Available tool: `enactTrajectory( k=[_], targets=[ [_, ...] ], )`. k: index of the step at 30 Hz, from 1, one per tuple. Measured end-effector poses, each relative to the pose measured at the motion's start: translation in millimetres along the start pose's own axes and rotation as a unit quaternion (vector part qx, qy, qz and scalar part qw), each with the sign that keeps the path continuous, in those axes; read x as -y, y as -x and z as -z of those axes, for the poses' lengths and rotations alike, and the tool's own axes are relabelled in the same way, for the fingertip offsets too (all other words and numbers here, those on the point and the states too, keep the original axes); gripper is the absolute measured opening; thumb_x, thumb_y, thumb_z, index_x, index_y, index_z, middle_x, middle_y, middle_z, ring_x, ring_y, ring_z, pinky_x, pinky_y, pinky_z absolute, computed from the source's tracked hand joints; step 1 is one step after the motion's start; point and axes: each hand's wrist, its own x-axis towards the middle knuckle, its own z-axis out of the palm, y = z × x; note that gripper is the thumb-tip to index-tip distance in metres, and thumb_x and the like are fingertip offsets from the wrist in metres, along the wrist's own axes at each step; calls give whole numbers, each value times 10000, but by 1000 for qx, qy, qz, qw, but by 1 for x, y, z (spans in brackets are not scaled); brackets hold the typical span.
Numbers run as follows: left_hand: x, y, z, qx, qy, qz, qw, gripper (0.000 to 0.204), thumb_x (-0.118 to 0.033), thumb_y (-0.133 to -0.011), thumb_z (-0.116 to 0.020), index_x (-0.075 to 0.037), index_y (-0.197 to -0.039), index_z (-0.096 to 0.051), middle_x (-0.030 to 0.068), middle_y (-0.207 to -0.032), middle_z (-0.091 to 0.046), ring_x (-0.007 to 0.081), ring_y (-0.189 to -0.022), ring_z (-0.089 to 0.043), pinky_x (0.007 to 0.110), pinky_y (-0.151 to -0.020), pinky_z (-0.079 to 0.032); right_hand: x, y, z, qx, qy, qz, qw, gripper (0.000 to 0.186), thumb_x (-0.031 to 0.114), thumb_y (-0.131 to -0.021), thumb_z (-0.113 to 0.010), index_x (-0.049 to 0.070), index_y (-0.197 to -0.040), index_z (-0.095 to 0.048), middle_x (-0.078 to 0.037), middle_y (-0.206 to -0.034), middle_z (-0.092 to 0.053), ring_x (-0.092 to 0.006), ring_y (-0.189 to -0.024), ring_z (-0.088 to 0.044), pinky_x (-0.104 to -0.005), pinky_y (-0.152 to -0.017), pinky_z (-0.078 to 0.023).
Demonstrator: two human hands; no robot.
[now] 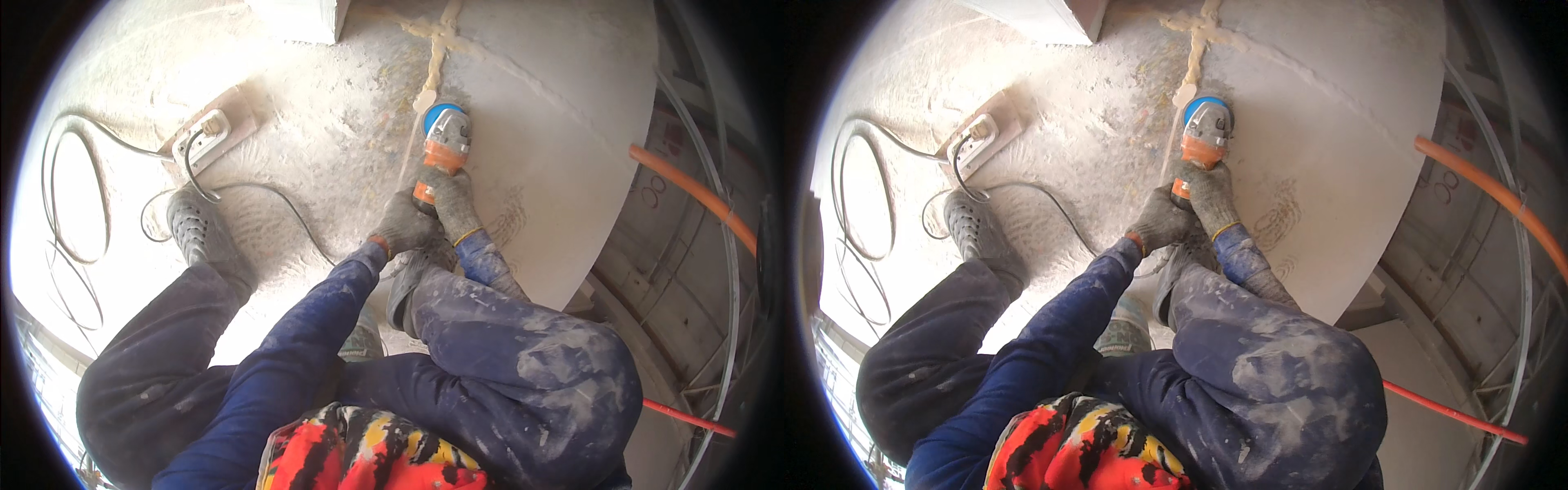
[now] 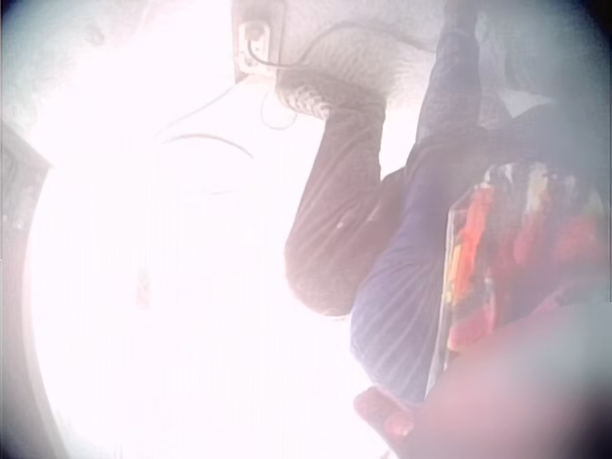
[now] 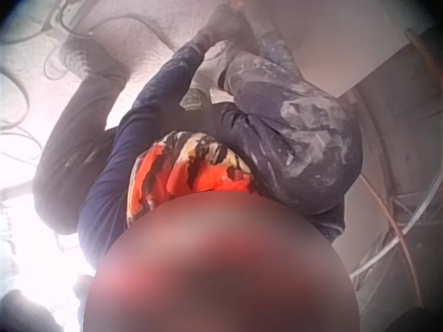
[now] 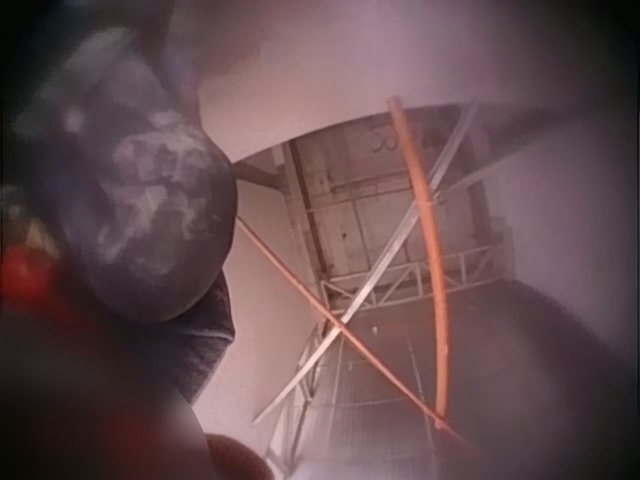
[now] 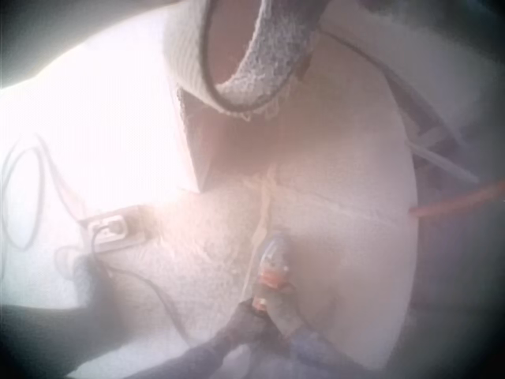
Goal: The person sits on the floor and uses an angle grinder to grind a concrete surface, creating dust. The person maintains a steady grip on the tool and moves it along the surface to remove material.
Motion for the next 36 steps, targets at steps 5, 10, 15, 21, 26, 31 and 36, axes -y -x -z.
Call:
enactTrajectory(
  k=[5, 10, 15, 21, 26, 31, 36],
  targets=[
    [1, -1, 3, -17, -15, -10, 1000, 434, -121, -851, -867, 2, -1231, -697, 57, -1135, -787, 128, -983, -707, 331, -888, -581, 1, -6, 2, 53, 43, -41, 997, 424, 306, -893, -844, 9, -1153, -687, -38, -991, -696, -132, -790, -678, -322, -674, -571],
    [8, -4, 7, 2, -5, -7, 1000, 478, -133, -836, -897, -3, -1248, -692, 48, -1135, -786, 121, -988, -710, 329, -897, -594, 9, -2, -2, 57, 47, -40, 996, 444, 326, -887, -855, 14, -1156, -691, -33, -989, -697, -114, -790, -676, -318, -677, -571],
    [9, -5, 4, 4, 1, 17, 1000, 486, -148, -839, -905, -2, -1246, -685, 50, -1143, -783, 130, -996, -713, 335, -905, -596, 12, 2, -4, 29, 35, -48, 998, 432, 325, -855, -879, 16, -1105, -710, -36, -964, -709, -123, -791, -678, -326, -678, -569],
    [-2, 0, 8, -2, -10, 18, 1000, 489, -130, -812, -909, -2, -1227, -684, 55, -1129, -781, 132, -994, -707, 332, -896, -590, 9, -2, -9, 30, 0, -20, 999, 444, 337, -802, -924, 5, -1020, -726, -25, -904, -714, -135, -731, -657, -344, -655, -558],
    [-3, 0, 10, 3, -16, 34, 999, 488, -107, -787, -906, -8, -1211, -688, 54, -1091, -781, 128, -952, -701, 330, -863, -592, 9, -3, -7, 26, 16, -21, 999, 487, 379, -779, -943, 10, -1015, -731, -33, -910, -715, -136, -751, -657, -343, -675, -555],
    [4, 0, 7, -2, 0, 52, 999, 470, -130, -806, -905, -7, -1205, -689, 51, -1092, -784, 124, -920, -705, 335, -828, -595, 8, 1, -7, 25, 48, -31, 998, 509, 434, -787, -928, 10, -998, -740, -50, -897, -720, -143, -743, -656, -352, -686, -555],
    [6, -1, 7, -9, 24, 13, 1000, 467, -140, -824, -895, -4, -1217, -684, 51, -1083, -782, 121, -923, -705, 332, -828, -593, 10, -2, -11, 32, 63, -47, 996, 499, 432, -791, -924, 9, -986, -744, -47, -896, -722, -138, -742, -656, -364, -681, -557]
  ],
)
